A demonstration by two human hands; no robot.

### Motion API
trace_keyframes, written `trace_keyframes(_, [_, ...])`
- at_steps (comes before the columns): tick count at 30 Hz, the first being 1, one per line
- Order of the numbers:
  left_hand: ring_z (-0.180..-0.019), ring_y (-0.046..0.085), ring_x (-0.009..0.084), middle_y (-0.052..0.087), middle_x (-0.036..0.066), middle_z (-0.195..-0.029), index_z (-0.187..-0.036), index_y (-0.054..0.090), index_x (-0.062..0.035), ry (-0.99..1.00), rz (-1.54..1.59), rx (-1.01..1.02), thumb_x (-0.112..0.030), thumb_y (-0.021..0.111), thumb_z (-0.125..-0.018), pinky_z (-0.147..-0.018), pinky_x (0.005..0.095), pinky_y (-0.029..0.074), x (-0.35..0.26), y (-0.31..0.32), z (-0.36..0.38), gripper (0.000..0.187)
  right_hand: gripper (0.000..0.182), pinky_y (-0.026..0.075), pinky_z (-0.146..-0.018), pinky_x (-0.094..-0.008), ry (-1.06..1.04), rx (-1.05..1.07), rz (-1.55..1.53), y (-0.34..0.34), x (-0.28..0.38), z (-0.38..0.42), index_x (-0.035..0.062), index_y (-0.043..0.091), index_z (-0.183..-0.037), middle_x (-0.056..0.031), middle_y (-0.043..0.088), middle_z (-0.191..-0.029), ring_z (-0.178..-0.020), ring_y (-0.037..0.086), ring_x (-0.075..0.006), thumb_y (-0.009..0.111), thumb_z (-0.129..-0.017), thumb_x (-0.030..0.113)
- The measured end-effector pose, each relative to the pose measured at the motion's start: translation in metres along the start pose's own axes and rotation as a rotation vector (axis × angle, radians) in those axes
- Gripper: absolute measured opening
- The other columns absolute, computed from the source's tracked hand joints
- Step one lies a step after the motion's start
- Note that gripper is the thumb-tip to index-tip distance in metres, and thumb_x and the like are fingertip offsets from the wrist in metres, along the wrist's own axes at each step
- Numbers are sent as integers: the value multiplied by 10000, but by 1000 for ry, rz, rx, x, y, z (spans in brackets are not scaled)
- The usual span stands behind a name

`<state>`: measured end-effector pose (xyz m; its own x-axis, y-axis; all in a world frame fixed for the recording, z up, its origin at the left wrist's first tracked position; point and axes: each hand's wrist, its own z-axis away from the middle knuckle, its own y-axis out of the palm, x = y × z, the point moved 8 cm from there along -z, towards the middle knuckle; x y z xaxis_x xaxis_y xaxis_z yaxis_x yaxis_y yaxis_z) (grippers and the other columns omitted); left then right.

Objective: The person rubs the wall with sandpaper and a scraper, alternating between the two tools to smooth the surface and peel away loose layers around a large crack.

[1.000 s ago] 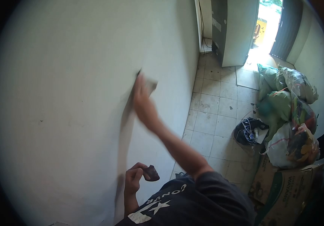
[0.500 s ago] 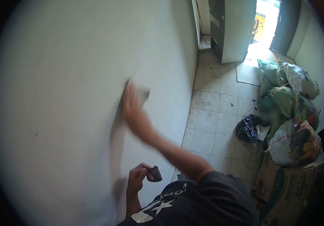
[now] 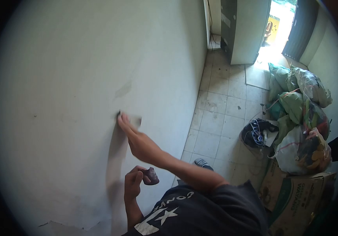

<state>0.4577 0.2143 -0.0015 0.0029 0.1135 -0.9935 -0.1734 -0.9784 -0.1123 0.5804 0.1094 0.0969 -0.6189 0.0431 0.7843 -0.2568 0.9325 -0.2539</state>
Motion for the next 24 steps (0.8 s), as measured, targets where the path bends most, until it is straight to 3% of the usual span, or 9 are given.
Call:
trace_keyframes(2, [-809,644,152,625,106,-981,-845,718,47,-88,-53,-101,-292,537,-1066,-705,258,516,13,-7,9,444,581,411,-1143,-453,70,116,-219,6,3,27,-95,286,-1508,-314,387,-1526,-1396,448,-415,366,-935,-139])
trace_keyframes(4, [-835,630,150,619,102,-974,-840,720,35,-58,-104,-188,-308,523,-1071,-727,265,492,21,-15,16,457,502,469,-1101,-436,371,101,-916,10,-9,58,-71,348,-1489,-248,486,-1462,-1308,561,-327,378,-988,-64])
trace_keyframes(5, [-861,616,148,614,98,-967,-836,721,23,-34,-157,-259,-323,510,-1075,-750,271,467,23,-19,20,471,502,469,-1101,-436,373,114,-908,8,-6,66,-71,348,-1489,-248,486,-1462,-1308,561,-327,378,-988,-64])
trace_keyframes(7, [-921,593,156,603,89,-961,-838,714,18,-44,-164,-265,-376,454,-1090,-820,285,436,21,-17,27,535,478,493,-1082,-428,552,-55,-1310,5,-11,88,-53,400,-1461,-198,532,-1399,-1255,589,-250,414,-985,-21])
trace_keyframes(10, [-984,578,182,554,88,-1097,-980,666,75,12,219,-375,-512,351,-1087,-886,301,432,28,-12,28,675,467,512,-1057,-447,567,-124,-1273,-6,-4,110,-54,437,-1428,-198,562,-1348,-1218,610,-263,458,-965,8])
trace_keyframes(13, [-1033,575,185,528,84,-1130,-1021,646,95,173,240,-348,-569,340,-1071,-937,314,434,3,-1,25,733,480,539,-1016,-432,597,-138,-1162,-10,-1,136,-62,446,-1420,-184,591,-1313,-1190,628,-257,492,-949,19])
trace_keyframes(18, [-920,607,138,555,63,-1083,-1063,678,72,224,34,-254,-174,683,-984,-759,257,491,-36,20,46,258,447,556,-979,-375,621,-71,-1190,-2,24,167,-22,481,-1432,-141,636,-1244,-1125,650,-204,556,-1022,140])
trace_keyframes(21, [-892,614,136,575,63,-1038,-1048,690,64,201,-71,-272,-188,664,-996,-744,263,490,-36,24,63,258,553,547,-944,-326,603,75,-1112,16,38,178,11,446,-1489,-114,637,-1238,-1083,631,-148,633,-1015,225])
trace_keyframes(24, [-882,614,135,599,68,-1018,-1009,704,58,196,-103,-326,-161,650,-1000,-729,261,491,-34,18,72,226,452,531,-931,-319,594,143,-1025,30,37,184,-8,526,-1415,-91,649,-1225,-1064,623,-131,617,-1028,206])
